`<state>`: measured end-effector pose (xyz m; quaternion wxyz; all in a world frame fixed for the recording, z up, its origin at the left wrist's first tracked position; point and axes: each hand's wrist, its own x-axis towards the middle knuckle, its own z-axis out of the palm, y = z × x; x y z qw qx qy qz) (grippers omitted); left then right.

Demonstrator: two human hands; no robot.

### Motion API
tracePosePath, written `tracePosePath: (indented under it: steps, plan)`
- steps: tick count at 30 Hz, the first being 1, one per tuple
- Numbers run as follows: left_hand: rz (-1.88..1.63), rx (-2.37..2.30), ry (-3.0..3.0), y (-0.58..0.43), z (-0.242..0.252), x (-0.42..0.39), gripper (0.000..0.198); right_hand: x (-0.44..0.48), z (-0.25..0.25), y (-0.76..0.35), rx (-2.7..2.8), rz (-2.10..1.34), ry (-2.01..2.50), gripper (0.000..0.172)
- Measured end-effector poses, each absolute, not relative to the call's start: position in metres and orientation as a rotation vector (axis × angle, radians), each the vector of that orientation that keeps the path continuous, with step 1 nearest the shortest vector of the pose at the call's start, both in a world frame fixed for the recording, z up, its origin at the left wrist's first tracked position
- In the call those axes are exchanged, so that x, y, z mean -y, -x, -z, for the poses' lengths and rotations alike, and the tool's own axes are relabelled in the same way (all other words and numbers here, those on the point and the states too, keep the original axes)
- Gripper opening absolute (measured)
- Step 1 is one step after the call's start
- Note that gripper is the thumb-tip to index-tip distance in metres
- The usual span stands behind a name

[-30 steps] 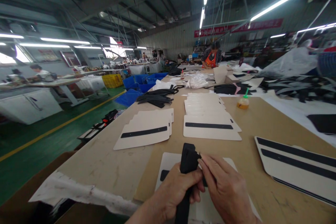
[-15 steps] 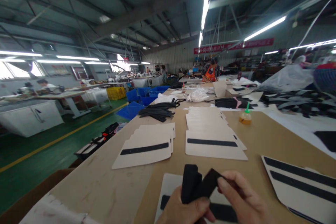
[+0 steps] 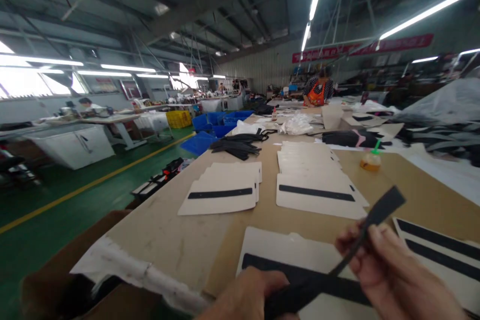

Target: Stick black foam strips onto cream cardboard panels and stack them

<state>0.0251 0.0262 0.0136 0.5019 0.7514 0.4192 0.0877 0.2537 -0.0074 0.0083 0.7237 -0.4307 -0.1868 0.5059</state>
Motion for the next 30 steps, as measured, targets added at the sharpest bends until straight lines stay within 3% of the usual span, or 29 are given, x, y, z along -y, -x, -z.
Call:
tracePosePath:
  steps: [4,9,13,30]
  plan:
    - [0.022,-1.197,-2.106,0.002,-0.031,-0.016,0.006,-0.004,-0.025,-0.300,0.598,-0.949,1.190,0.034]
    - [-0.002,-1.350,-2.486,0.005,-0.001,-0.044,0.038,-0.035,-0.008,-0.290,1.369,-1.120,1.659,0.033]
    - [-0.093,-1.377,-2.628,-0.004,0.033,-0.063,0.042,-0.069,0.008,-0.257,1.832,-1.076,1.645,0.026]
    - [-0.088,-1.362,-2.638,0.005,0.059,-0.062,0.039,-0.118,0.041,-0.215,2.100,-1.148,1.606,0.024]
